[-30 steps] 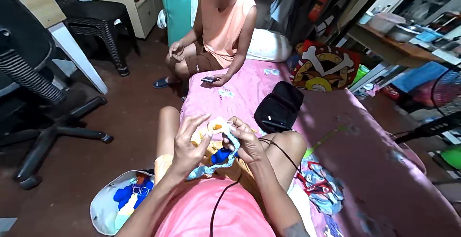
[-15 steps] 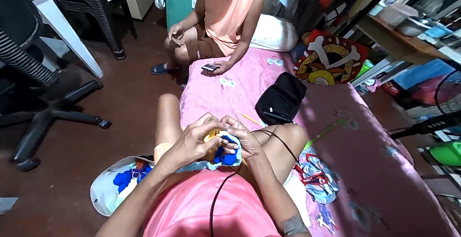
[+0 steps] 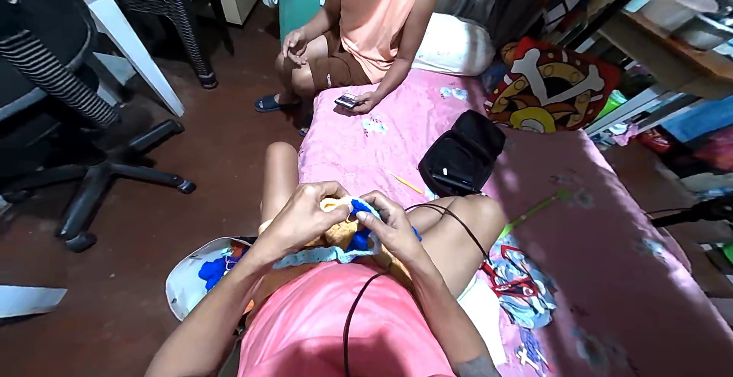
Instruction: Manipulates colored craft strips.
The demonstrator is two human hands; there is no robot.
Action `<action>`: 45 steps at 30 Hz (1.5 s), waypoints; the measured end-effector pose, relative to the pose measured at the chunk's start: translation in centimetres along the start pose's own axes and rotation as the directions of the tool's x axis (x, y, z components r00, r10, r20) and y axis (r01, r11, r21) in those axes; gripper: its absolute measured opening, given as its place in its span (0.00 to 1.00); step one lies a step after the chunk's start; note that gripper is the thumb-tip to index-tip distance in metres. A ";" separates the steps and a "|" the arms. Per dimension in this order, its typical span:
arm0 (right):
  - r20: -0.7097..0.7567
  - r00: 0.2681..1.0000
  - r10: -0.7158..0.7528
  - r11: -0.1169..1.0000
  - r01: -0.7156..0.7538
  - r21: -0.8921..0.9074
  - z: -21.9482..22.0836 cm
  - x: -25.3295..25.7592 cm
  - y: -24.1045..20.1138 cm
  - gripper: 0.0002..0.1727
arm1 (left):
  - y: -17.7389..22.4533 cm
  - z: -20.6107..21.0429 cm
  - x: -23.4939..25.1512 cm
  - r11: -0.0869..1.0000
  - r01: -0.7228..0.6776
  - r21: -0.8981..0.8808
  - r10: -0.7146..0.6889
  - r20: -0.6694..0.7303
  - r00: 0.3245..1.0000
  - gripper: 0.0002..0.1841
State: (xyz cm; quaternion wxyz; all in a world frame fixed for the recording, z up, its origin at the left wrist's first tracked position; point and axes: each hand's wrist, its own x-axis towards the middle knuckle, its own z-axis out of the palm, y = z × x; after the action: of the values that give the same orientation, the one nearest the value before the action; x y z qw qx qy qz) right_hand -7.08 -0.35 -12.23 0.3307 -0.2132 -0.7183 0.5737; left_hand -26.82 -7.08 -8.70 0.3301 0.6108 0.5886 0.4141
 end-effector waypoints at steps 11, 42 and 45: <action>0.018 1.000 -0.013 0.853 0.002 0.521 0.2 0.7 0.5 0.15 | 1.2 -1.2 1.3 0.980 -0.087 -0.176 0.098 0.051 0.994 0.06; 0.423 0.810 -0.406 0.808 0.102 0.580 -4.4 6.1 -4.1 0.25 | 16.5 -11.3 6.9 0.816 -0.312 0.488 0.298 0.107 0.948 0.11; 0.526 0.775 -0.349 0.879 0.077 0.470 -7.3 4.9 -4.0 0.21 | 14.5 -13.1 5.5 0.914 -0.251 0.318 0.249 0.047 0.967 0.10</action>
State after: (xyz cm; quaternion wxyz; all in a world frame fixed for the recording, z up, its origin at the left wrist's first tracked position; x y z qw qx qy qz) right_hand -4.91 7.04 -6.33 0.1902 0.1398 -0.6631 0.7103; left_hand -32.26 -4.01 10.61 0.1720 0.7277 0.5645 0.3497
